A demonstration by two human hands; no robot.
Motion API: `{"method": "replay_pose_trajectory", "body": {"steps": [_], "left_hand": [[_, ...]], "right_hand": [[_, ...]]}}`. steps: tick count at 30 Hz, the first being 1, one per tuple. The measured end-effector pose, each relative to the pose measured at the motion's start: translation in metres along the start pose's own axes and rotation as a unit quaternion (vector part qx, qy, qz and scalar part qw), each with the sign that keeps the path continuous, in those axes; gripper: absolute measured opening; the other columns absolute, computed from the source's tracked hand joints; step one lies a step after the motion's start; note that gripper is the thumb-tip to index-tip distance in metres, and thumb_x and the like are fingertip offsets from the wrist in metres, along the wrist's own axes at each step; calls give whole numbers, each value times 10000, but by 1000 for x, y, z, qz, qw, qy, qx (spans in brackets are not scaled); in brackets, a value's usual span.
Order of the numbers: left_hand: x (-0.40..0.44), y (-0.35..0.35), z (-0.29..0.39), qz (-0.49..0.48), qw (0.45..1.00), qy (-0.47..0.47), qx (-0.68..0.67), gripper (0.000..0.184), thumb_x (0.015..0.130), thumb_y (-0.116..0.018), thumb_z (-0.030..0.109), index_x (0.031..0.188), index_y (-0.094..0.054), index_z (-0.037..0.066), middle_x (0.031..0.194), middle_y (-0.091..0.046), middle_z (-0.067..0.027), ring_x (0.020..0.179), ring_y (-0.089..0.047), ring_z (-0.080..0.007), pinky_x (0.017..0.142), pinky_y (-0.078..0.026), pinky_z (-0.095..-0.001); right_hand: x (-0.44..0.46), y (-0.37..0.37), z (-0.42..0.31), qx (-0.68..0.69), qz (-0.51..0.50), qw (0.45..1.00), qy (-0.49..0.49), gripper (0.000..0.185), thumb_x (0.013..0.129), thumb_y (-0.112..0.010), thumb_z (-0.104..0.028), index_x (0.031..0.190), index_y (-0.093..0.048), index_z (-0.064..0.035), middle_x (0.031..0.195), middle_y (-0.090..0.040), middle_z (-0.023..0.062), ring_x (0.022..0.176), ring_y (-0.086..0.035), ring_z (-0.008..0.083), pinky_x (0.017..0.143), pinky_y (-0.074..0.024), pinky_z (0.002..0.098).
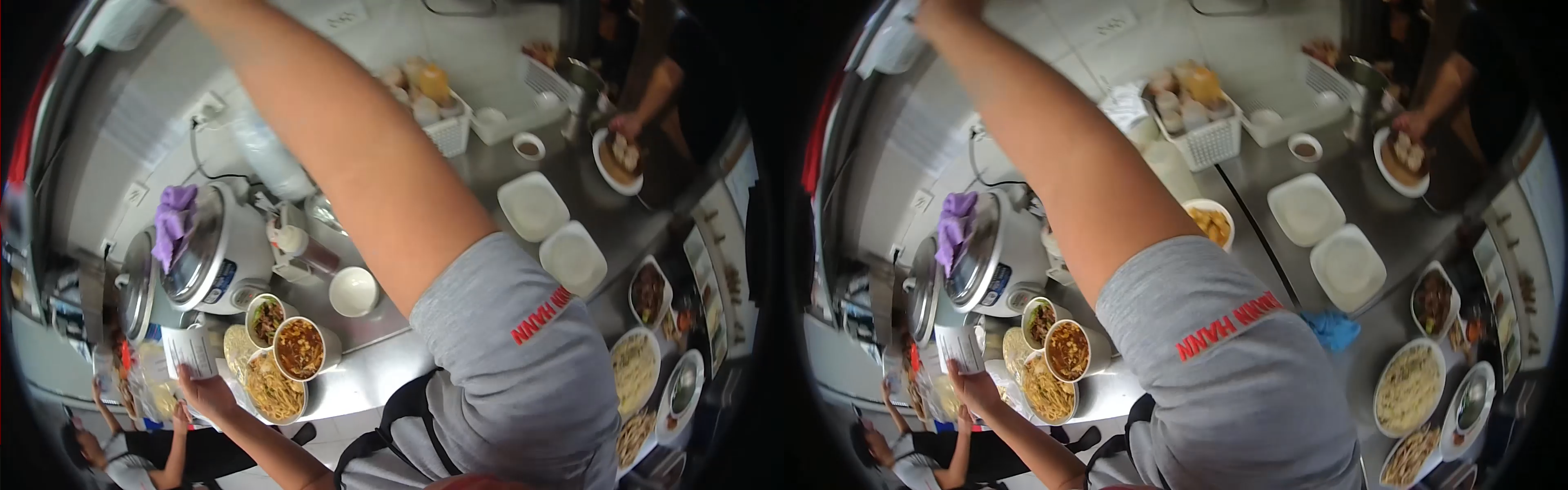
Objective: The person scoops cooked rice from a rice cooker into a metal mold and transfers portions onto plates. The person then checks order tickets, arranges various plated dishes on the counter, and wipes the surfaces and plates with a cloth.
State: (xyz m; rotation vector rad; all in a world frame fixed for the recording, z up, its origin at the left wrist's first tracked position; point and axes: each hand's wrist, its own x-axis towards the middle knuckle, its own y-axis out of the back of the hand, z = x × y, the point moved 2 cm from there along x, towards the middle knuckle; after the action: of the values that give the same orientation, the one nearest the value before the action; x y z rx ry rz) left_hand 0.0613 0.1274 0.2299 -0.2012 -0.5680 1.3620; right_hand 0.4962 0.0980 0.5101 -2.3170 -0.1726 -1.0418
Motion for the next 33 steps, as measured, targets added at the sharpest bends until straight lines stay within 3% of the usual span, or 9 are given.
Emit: {"method": "replay_pose_trajectory", "body": {"steps": [5, 6, 13, 17, 19, 23, 27, 31, 33], "left_hand": [[-17, -5, -1, -18, 999, 9, 34, 414, 818, -460, 237, 1121, -397, -38, 1097, -466, -137, 1015, -452, -219, 878, -342, -343], [-23, -9, -2, -20, 999, 3, 41, 419, 817, -464, 235, 1125, -393, -39, 1094, -467, -140, 1013, -452, -224, 878, -342, -346], [-55, -18, -34, 9, 994, -25, 109, 272, 765, -551, 115, 988, -453, -5, 983, -521, -119, 942, -483, -202, 847, -362, -330], [-83, -39, -54, 60, 955, 31, 288, 185, 773, -549, 89, 927, -518, -9, 846, -558, -75, 772, -523, -132, 719, -415, -259], [-97, -69, -33, -114, 930, 20, 348, 133, 776, -533, 79, 875, -563, -5, 727, -565, -19, 646, -527, -119, 605, -425, -236], [-115, -62, -2, -195, 837, -221, 461, 179, 723, -506, 44, 891, -567, 27, 857, -557, -112, 709, -553, -273, 623, -439, -315], [-146, -5, 16, -118, 797, -197, 559, 110, 687, -509, 75, 777, -560, 35, 804, -546, -103, 676, -537, -288, 575, -434, -361], [-186, 67, 58, -19, 767, -109, 631, 106, 686, -491, 128, 674, -515, 25, 698, -534, -138, 641, -522, -316, 560, -417, -404], [-216, 105, 84, 54, 759, -102, 641, 134, 690, -480, 151, 659, -510, 25, 640, -521, -153, 631, -514, -337, 566, -406, -428]], "right_hand": [[-115, 42, 17, 50, -247, 966, -54, 212, 702, -505, -243, 787, -554, -55, 687, -593, 143, 590, -576, 273, 574, -459, 368], [-143, 36, 37, 38, -264, 960, 88, 190, 710, -500, -244, 733, -564, -66, 681, -593, 133, 600, -579, 266, 581, -458, 363], [-262, 118, 20, 70, -574, 796, -179, 313, 777, -498, -352, 818, -600, -58, 750, -602, 117, 697, -580, 209, 630, -447, 309], [-307, 120, 29, 229, -655, 603, -394, 465, 802, -457, -449, 1053, -526, -64, 917, -557, 60, 759, -539, 135, 680, -452, 244], [-315, 115, 25, 175, -665, 580, -436, 459, 819, -416, -449, 1038, -531, -61, 853, -552, 33, 747, -522, 105, 670, -435, 223], [-327, 92, -22, 169, -747, 550, -334, 505, 802, -439, -461, 1045, -519, -25, 879, -564, 46, 768, -520, 94, 668, -407, 204], [-390, 65, -77, 212, -843, 413, -272, 670, 691, -589, -487, 1099, -451, 26, 997, -534, 101, 907, -501, 139, 789, -395, 271], [-449, 41, -154, 236, -895, 375, -56, 915, 520, -706, -521, 1172, -369, 26, 1132, -449, 133, 1034, -430, 200, 870, -339, 310], [-488, 43, -207, 295, -849, 429, 90, 714, 624, -671, -400, 1136, -410, 23, 1111, -469, 123, 1023, -442, 196, 856, -351, 301]]}}
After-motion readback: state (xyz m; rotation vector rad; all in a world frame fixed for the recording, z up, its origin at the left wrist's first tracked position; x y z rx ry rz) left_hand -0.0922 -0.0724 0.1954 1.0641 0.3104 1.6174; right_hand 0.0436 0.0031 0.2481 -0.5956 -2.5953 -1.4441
